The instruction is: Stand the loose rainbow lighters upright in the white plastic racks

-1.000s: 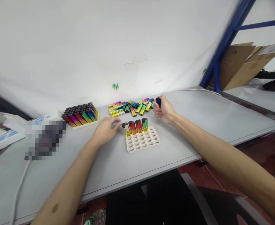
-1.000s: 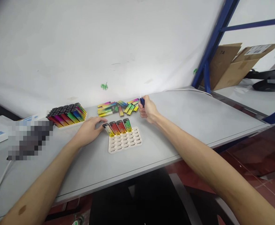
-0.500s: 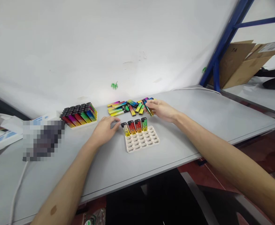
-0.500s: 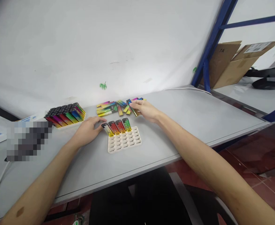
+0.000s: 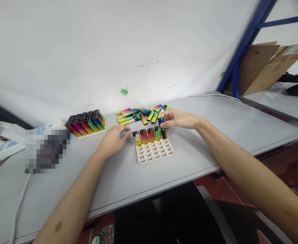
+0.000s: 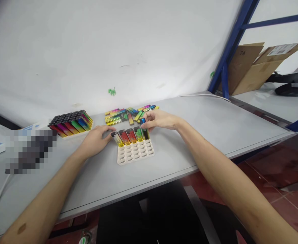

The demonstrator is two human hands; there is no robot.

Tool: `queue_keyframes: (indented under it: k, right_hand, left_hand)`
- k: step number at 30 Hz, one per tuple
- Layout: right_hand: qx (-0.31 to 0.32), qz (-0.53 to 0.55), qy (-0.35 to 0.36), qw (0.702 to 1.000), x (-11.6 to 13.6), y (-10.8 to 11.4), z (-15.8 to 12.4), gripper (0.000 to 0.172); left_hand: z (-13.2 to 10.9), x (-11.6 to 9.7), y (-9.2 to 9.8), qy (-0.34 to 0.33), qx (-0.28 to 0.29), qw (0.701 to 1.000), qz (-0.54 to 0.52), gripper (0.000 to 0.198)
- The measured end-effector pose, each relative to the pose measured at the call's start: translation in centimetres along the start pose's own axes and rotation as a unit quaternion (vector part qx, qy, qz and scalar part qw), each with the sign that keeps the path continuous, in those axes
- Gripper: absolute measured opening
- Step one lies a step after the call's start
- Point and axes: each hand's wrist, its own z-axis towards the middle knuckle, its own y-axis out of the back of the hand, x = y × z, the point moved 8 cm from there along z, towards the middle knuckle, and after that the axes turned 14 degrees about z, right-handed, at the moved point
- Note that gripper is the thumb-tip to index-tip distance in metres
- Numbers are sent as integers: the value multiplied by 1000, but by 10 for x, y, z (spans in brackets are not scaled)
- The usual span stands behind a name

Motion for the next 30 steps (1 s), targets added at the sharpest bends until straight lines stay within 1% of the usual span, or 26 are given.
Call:
queue_keyframes:
  k: [5, 8, 14, 17, 20, 22, 23, 24, 25, 26, 27, 28, 29, 30]
  right_hand:
    - [8, -43, 10, 999, 6, -2, -3, 24]
    - [22, -61, 8, 998, 5, -2, -5, 27]
    - [26, -86, -12, 996, -2, -3, -8, 29]
    - [53, -95, -32, 994, -3, -4, -12, 33]
    - [54, -74, -47, 995, -2, 5, -16, 35]
    - [20, -48, -43, 998, -2, 17, -15, 27]
    - [-17, -44, -35, 998, -3, 26, -13, 23]
    - [-68, -59, -24, 996, -4, 36, -10, 20]
    - [-127, -97, -8, 987, -5, 48, -6, 19]
    - [-192, -160, 10, 968, -6, 58, -3, 22]
    - [-232, -237, 27, 943, -6, 63, 0, 27]
    - [-244, -309, 39, 919, -7, 62, 5, 32]
    - [-239, -362, 44, 900, -10, 60, 11, 33]
    - [-225, -399, 45, 888, -13, 55, 17, 33]
  left_hand:
    - [0, 1, -1, -1, -2, 1000, 1, 34]
    - [0, 1, 0, 2, -3, 1000, 0, 34]
    - [0, 0, 1, 9, 4, 1000, 7, 35]
    - [0, 0, 1, 5, -2, 1000, 5, 35]
    - [-1, 0, 1, 3, -4, 1000, 7, 35]
    - [-1, 1, 1, 4, -3, 1000, 7, 35]
    - [0, 1, 0, 4, -3, 1000, 6, 36]
    - [0, 1, 0, 4, -2, 1000, 5, 36]
    - [0, 1, 0, 3, -2, 1000, 2, 36]
    - [0, 1, 0, 1, -2, 1000, 1, 36]
    - [0, 0, 0, -2, -2, 1000, -1, 36]
    - [0, 0, 0, -4, -1, 1000, -1, 36]
    - [0, 0, -1, -5, 0, 1000, -1, 36]
    - [0, 1, -1, -4, 0, 1000, -1, 36]
